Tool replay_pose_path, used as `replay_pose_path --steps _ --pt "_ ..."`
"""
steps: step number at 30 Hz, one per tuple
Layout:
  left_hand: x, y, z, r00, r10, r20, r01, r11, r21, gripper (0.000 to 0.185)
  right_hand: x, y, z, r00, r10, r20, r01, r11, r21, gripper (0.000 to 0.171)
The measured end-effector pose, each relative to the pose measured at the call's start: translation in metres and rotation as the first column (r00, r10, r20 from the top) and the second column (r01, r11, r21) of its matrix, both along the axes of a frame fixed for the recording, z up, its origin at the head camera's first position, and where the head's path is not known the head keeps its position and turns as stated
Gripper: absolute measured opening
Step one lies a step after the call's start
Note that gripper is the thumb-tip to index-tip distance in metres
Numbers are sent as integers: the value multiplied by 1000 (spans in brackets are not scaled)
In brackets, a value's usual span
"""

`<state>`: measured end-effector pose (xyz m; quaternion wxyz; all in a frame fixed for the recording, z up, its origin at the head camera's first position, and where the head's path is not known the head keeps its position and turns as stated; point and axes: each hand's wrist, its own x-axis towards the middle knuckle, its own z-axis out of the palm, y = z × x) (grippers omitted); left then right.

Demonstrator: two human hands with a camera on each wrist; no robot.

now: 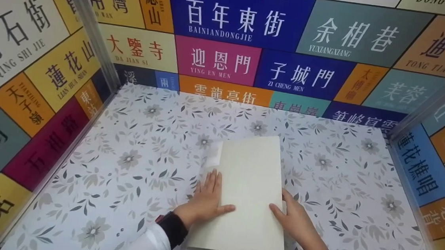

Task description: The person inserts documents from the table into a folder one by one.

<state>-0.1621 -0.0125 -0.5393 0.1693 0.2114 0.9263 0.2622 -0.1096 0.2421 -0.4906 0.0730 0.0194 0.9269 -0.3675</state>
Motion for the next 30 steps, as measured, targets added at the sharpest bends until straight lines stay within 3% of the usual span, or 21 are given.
replay_pose_path --steps 11,18,30 --pt "3 11 -13 989 -24 -145 13 997 -82 108 -3 13 -37 999 12 44 -14 1000 25 62" --pt "4 16 -13 987 -46 -156 19 986 -168 107 0 16 -50 999 13 44 -17 995 102 62" --pt "4 24 -26 973 -93 -212 14 937 -349 108 2 17 -64 993 -15 120 -4 988 157 63"
